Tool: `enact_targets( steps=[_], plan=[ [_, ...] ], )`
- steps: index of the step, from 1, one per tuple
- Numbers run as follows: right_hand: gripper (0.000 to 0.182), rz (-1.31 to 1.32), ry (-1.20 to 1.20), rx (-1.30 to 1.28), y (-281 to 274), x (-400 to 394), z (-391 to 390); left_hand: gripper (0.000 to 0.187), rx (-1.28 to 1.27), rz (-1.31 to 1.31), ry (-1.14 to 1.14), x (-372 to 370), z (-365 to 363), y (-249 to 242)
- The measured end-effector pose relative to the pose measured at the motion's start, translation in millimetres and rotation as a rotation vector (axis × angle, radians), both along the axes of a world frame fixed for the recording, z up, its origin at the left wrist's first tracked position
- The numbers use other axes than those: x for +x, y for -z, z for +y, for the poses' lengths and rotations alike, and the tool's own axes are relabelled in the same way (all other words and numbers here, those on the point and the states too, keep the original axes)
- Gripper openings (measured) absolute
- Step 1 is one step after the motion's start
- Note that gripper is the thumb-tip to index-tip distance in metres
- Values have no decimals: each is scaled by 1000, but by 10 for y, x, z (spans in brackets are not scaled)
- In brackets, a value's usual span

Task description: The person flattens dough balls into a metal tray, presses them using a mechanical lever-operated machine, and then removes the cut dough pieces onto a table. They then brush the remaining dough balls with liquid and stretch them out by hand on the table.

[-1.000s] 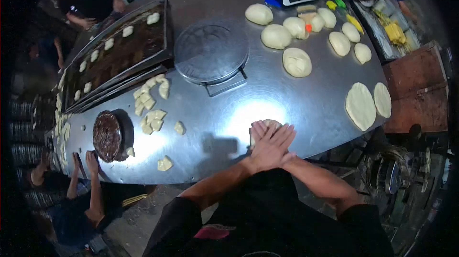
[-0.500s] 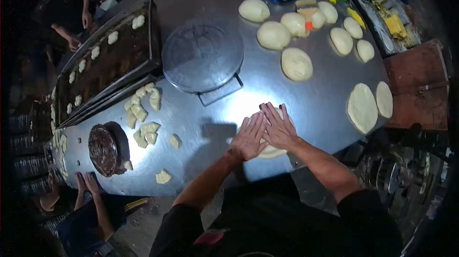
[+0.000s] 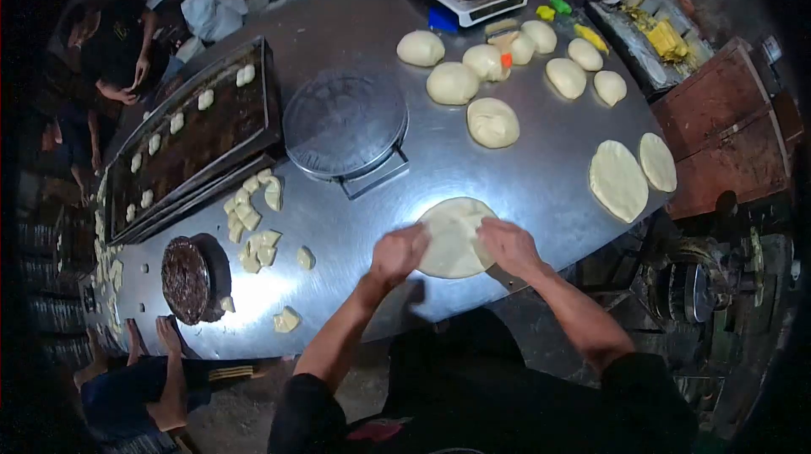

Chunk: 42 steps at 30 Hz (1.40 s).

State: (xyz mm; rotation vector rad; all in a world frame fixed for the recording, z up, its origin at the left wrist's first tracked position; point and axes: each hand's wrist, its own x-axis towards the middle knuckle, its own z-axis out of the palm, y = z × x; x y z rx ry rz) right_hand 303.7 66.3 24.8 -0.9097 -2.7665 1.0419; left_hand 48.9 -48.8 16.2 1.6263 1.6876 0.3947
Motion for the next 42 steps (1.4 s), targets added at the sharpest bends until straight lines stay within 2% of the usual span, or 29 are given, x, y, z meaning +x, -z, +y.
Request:
enact_targets(
  steps=[1, 2, 3, 4, 5, 6, 8, 9, 12, 13, 14, 15, 16, 18, 20, 21, 22, 23, 24, 26, 27, 29, 33, 35, 36, 37, 40, 41, 42],
  plan=[
    [41, 117, 216, 113, 29, -140, 67, 40, 419, 170, -248, 101, 100, -20],
    [38, 233, 433, 223, 72, -258, 76, 40, 432, 174, -238, 218, 231, 5],
    [38, 234, 437, 231, 140, -358, 25, 36, 412, 222, -231, 352, 355, 111],
    [38, 118, 530, 123, 213, -476, -35, 33, 391, 270, -228, 423, 414, 227],
    [38, 13, 618, 30, 134, -567, 20, 34, 350, 141, -272, 413, 475, 134],
    [38, 33, 615, 49, 15, -545, 125, 34, 375, 151, -275, 315, 550, 27],
    [37, 180, 573, -279, -175, -323, 195, 39, 133, -138, -215, 110, 543, -283],
    [32, 359, 597, -327, -176, -238, 267, 41, 266, -189, -212, 65, 553, -461],
    [27, 503, 595, -236, -846, -62, 328, 37, 359, -255, -202, 157, 595, -1366],
    [26, 486, 467, -65, -1021, 3, 382, 37, 354, -262, -199, 163, 611, -1339],
    [25, 470, 331, 109, -1108, 61, 435, 35, 506, -115, -3, 147, 654, -1291],
    [25, 469, 330, 115, -1085, 128, 455, 35, 653, 37, 192, 127, 695, -1215],
    [24, 369, 202, 138, -1001, 202, 468, 35, 658, 35, 189, 121, 677, -1027],
    [22, 49, -23, 48, -605, 396, 492, 30, 464, 215, 484, 177, 450, -475],
    [29, -507, -7, -178, -646, 288, 388, 26, 101, 503, 657, 332, 241, -238],
    [29, -514, -7, -183, -564, 198, 366, 26, 226, 398, 517, 457, 171, -208],
    [34, -216, 112, -128, -405, 87, 358, 26, 344, 288, 374, 608, 153, -189],
    [41, 77, 227, -82, -211, -30, 324, 38, 400, 257, 295, 808, 169, -130],
    [48, 77, 139, 70, -5, -207, 303, 52, 296, 344, 328, 967, 189, -136],
    [62, -121, -3, 248, 328, -369, 279, 67, 349, 491, 381, 1196, -7, 215],
    [62, -116, -14, 248, 329, -473, 404, 72, 293, 474, 382, 1244, -165, 197],
    [66, -369, -127, 337, 218, -661, 656, 82, 284, 448, 330, 1310, -220, 158],
    [70, -330, -59, 218, 350, -812, 505, 79, 233, 354, 282, 1371, -329, 26],
    [72, -316, -3, 397, 532, -1096, 273, 78, 174, 389, 285, 1433, -293, 96],
    [74, -300, 59, 374, 440, -1269, 198, 77, 94, 391, 319, 1481, -349, 91],
    [74, -296, 32, 421, 455, -1443, 328, 76, 168, 338, 226, 1507, -378, 119],
    [76, -299, 84, 419, 524, -1420, -79, 75, 183, 401, 237, 1556, -424, 82],
    [77, -229, 140, 453, 491, -1587, -149, 75, 11, 457, 355, 1558, -404, 13],
    [79, -316, 18, 474, 413, -1638, -461, 75, 29, 473, 347, 1569, -373, 111]
  ],
)
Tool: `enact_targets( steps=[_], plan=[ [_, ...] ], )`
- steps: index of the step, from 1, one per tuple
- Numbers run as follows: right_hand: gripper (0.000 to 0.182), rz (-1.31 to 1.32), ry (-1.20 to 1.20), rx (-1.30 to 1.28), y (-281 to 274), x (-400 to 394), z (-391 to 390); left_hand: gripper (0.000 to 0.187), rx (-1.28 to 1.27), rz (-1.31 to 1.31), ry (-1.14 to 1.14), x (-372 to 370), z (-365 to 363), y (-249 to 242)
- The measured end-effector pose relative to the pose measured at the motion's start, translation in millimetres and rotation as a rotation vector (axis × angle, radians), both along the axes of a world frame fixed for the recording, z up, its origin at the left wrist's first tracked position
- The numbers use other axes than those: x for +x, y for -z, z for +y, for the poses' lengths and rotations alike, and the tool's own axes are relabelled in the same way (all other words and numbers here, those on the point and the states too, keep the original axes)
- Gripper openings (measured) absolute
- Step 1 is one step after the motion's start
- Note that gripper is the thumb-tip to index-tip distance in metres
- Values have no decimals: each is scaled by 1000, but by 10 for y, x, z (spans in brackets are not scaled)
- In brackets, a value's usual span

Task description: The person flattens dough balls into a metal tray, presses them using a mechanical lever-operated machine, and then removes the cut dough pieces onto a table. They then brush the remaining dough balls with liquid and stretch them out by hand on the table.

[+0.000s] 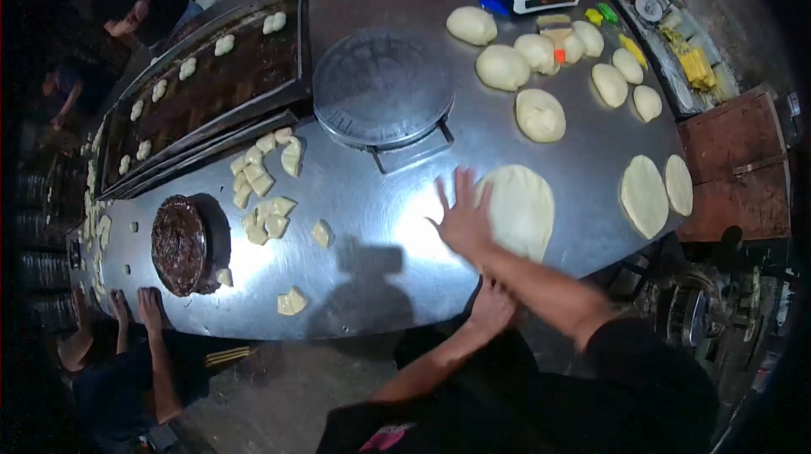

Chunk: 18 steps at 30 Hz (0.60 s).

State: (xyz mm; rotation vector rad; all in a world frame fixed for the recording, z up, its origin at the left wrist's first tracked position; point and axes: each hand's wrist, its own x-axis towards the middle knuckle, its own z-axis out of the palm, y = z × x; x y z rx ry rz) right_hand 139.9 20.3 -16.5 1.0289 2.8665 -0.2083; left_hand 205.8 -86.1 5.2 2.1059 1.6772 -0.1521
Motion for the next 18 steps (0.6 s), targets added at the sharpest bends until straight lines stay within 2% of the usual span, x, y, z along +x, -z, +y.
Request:
enact_targets(
  steps=[2, 3, 4, 5, 6, 8, 9, 10, 12, 14, 16, 17, 18],
  plan=[
    [80, 75, 25, -113, 48, -217, -143, 69, 441, -207, -211, 172, -114, 360],
    [79, 114, 38, -172, 40, -225, -180, 62, 461, -327, -346, 177, -85, 303],
    [78, 165, 47, -213, -9, -222, -74, 58, 275, -465, -209, 84, -113, 244],
    [74, 314, 68, -361, -59, -144, 10, 58, 280, -442, -181, 19, -99, 214],
    [74, 314, 91, -353, -174, -2, 95, 59, 273, -425, -155, -10, -102, 173],
    [71, 230, 71, -348, -341, 530, 291, 62, 174, -66, -43, -90, -111, 110],
    [69, 250, 54, -230, -149, 1038, 293, 70, 329, -126, -42, -119, -222, 198],
    [66, 273, 30, -105, 34, 1480, 254, 70, 318, -130, -22, -133, -306, 144],
    [64, 291, 40, -92, -8, 1761, 226, 77, 264, -171, 1, -144, -303, -65],
    [62, 330, 65, -77, -122, 1769, 234, 69, 332, -177, 12, -248, -163, -172],
    [59, 318, 261, -611, -346, 1688, 469, 58, -54, -633, -464, -438, 207, -229],
    [59, 235, 379, -596, -799, 1470, 479, 45, 383, -487, -356, -511, 471, -81],
    [59, 241, 381, -608, -676, 1354, 518, 50, 480, -312, -271, -592, 808, -36]
  ],
)
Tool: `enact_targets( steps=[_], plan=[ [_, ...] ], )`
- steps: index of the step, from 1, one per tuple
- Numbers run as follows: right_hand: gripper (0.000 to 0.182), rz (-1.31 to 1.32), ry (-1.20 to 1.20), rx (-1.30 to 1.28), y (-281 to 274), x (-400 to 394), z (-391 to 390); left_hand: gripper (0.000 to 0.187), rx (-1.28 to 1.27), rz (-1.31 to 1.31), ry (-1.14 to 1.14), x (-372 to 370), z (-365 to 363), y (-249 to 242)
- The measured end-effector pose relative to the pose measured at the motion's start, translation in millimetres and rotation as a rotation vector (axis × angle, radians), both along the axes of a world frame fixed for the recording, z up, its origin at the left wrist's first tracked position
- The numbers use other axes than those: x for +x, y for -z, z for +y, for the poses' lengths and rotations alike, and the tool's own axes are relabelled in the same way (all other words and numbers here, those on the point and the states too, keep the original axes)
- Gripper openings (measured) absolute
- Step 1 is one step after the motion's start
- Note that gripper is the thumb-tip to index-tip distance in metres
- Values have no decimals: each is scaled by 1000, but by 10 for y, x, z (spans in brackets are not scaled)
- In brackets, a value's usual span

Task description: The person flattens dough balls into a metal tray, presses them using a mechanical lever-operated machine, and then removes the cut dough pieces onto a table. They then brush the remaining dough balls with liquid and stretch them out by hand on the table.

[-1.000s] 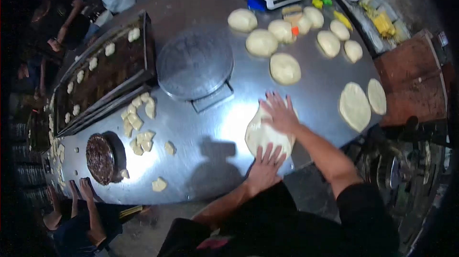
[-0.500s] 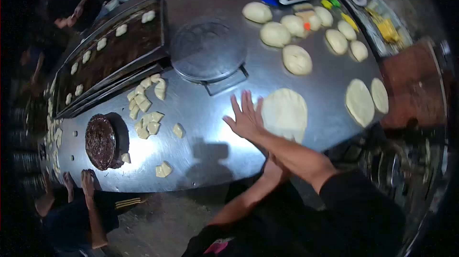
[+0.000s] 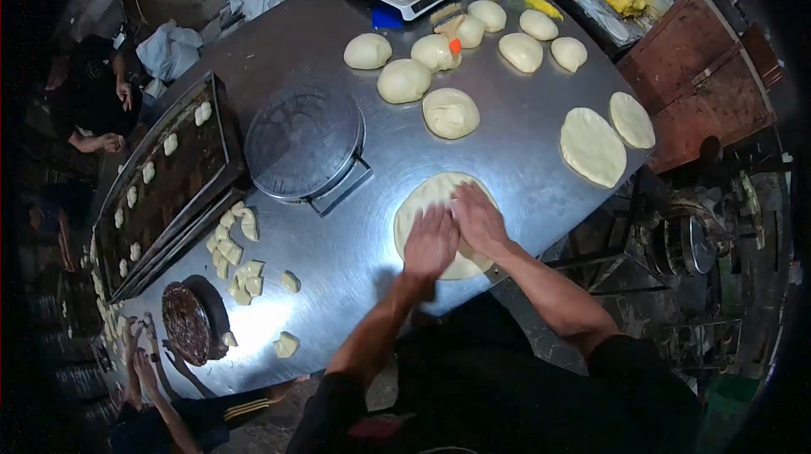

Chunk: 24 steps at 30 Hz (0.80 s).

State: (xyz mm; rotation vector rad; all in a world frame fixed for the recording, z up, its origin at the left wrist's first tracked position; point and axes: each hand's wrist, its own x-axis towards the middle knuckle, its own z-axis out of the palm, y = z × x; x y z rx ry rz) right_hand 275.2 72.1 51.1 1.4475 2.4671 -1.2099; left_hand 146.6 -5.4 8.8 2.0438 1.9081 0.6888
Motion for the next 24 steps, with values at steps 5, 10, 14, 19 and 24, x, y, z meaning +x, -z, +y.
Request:
enact_targets(
  steps=[5, 10, 14, 19, 24],
  plan=[
    [68, -51, -189, 578, 804, -136, 612, 72, -65, 230, 137, -399, 672, 413],
    [68, -72, -292, 516, 662, 67, 636, 79, -61, 420, 194, -582, 677, 501],
    [61, -176, -359, 522, 690, 475, 389, 73, -137, 389, 104, -823, 130, 394],
    [57, -128, -179, 582, 598, 630, 405, 71, -108, 456, 91, -859, 29, 391],
    [56, -79, -380, 507, 478, 671, -576, 68, -163, 362, 351, -63, -784, 84]
  ],
)
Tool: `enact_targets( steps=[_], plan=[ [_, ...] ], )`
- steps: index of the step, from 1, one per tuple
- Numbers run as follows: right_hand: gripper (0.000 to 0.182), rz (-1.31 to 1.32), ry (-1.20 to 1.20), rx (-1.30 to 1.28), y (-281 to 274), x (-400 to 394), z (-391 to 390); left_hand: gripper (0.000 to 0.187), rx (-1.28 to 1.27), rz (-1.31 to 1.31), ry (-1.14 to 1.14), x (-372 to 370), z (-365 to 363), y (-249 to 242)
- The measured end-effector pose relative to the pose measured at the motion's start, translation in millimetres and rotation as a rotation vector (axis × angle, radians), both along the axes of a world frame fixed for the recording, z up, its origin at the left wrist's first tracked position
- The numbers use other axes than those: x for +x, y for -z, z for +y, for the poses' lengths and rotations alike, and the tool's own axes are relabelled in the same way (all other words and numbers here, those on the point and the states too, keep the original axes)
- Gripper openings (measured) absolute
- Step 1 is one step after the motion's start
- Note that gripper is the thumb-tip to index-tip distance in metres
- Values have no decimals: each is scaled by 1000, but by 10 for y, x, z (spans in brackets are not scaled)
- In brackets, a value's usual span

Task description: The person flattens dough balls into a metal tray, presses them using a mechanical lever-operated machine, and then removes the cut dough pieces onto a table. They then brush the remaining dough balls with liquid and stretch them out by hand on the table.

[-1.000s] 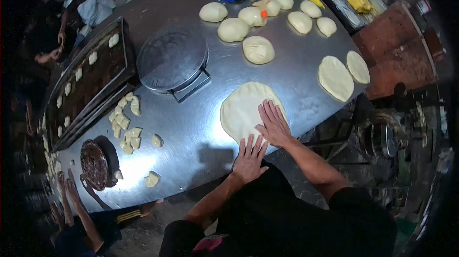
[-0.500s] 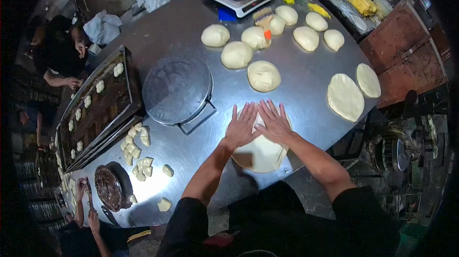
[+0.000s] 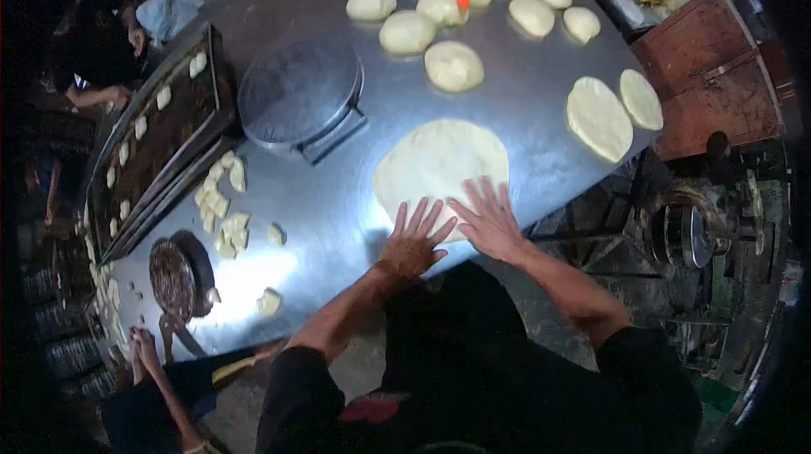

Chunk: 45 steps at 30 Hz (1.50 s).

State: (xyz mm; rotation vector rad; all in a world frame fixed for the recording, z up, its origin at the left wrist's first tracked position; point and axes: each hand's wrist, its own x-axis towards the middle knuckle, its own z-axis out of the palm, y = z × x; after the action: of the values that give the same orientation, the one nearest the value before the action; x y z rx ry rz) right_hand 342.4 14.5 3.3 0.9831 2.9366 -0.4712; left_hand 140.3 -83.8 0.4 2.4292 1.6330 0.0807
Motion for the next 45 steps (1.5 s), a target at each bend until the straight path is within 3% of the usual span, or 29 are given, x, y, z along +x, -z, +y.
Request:
enact_targets(
  steps=[2, 3, 5, 7, 8, 10, 13, 16, 18, 19, 20, 24, 25, 26, 29, 30, 31, 32, 34, 35, 37, 38, 39, 40, 41, 42, 43, 44, 45],
  plan=[
    [56, -60, 61, -83, 14, 230, -203, 66, 144, -166, -27, -15, -228, 80],
    [54, -132, 40, -124, -270, 253, -318, 66, 139, -168, -21, -38, -316, -70],
    [53, -166, 4, -73, -476, 4, 186, 65, -299, -180, 17, -244, 35, -214],
    [50, -333, 156, -605, -536, -394, 657, 66, -194, -257, -112, -413, 574, -234],
    [46, 165, 148, -278, -385, -471, 671, 67, -94, -345, -239, -460, 811, -183],
    [46, 202, 117, -8, -149, -866, 979, 68, 11, -204, -267, -444, 1062, 314],
    [50, 239, 68, 157, 325, -980, 1225, 68, 168, -47, -304, -665, 1462, 365],
    [55, 11, 101, -21, -40, -892, 1117, 68, 47, 61, -316, -564, 1317, 101],
    [57, 26, 153, 20, -90, -571, 908, 68, 206, 115, -180, -471, 886, 161],
    [56, -8, 114, 70, 61, -322, 849, 67, 170, -101, -154, -478, 588, 254],
    [55, -56, 78, 85, 179, -137, 660, 67, 140, -110, -151, -486, 473, 256],
    [56, -37, 157, 1, -373, -269, 340, 67, 185, 55, -152, -409, 443, 82],
    [58, -198, -4, -8, -375, -299, 222, 64, 134, -105, -54, -221, 224, 118],
    [56, -10, -98, 30, -36, -70, -12, 62, 71, -272, 41, -60, -16, 126],
    [45, 85, -37, 106, -150, -63, 47, 61, -113, -219, 18, -34, -48, -164],
    [40, 42, 52, -194, -306, -86, 158, 61, -118, -222, 33, -152, 20, -174],
    [36, 1, 141, -489, -409, -85, 277, 60, -249, -474, -60, -376, 220, -162],
    [29, 153, 143, -340, -358, -87, 487, 59, -356, -717, -154, -542, 559, -151],
    [30, 557, 393, 44, -291, -229, 833, 53, 65, -534, -448, -648, 1122, -135],
    [30, 569, 392, 60, -209, -307, 996, 46, 86, -452, -515, -637, 1330, 29],
    [33, 150, 713, -197, -96, -444, 1286, 39, 134, -365, -571, -657, 1549, 71],
    [33, 167, 722, -178, -163, -449, 1350, 40, -119, -305, -540, -675, 1627, -7],
    [36, 70, 613, -376, -237, -431, 1448, 42, -368, -243, -505, -680, 1724, -77],
    [39, -37, 504, -585, -275, -383, 1472, 42, -362, -244, -490, -731, 1667, -117],
    [43, -52, 430, -615, -388, -344, 1492, 44, -237, -364, -355, -845, 1559, -156],
    [43, -37, 452, -599, -353, -275, 1516, 46, -107, -482, -215, -892, 1493, -191],
    [43, 372, 443, -703, -210, -195, 1450, 46, -100, -481, -191, -839, 1384, -183],
    [43, 780, 412, -786, -85, -96, 1341, 48, -143, -647, -330, -762, 1224, -145],
    [44, 703, 534, -890, -35, -105, 1234, 50, -182, -818, -471, -688, 1160, -127]
  ],
)
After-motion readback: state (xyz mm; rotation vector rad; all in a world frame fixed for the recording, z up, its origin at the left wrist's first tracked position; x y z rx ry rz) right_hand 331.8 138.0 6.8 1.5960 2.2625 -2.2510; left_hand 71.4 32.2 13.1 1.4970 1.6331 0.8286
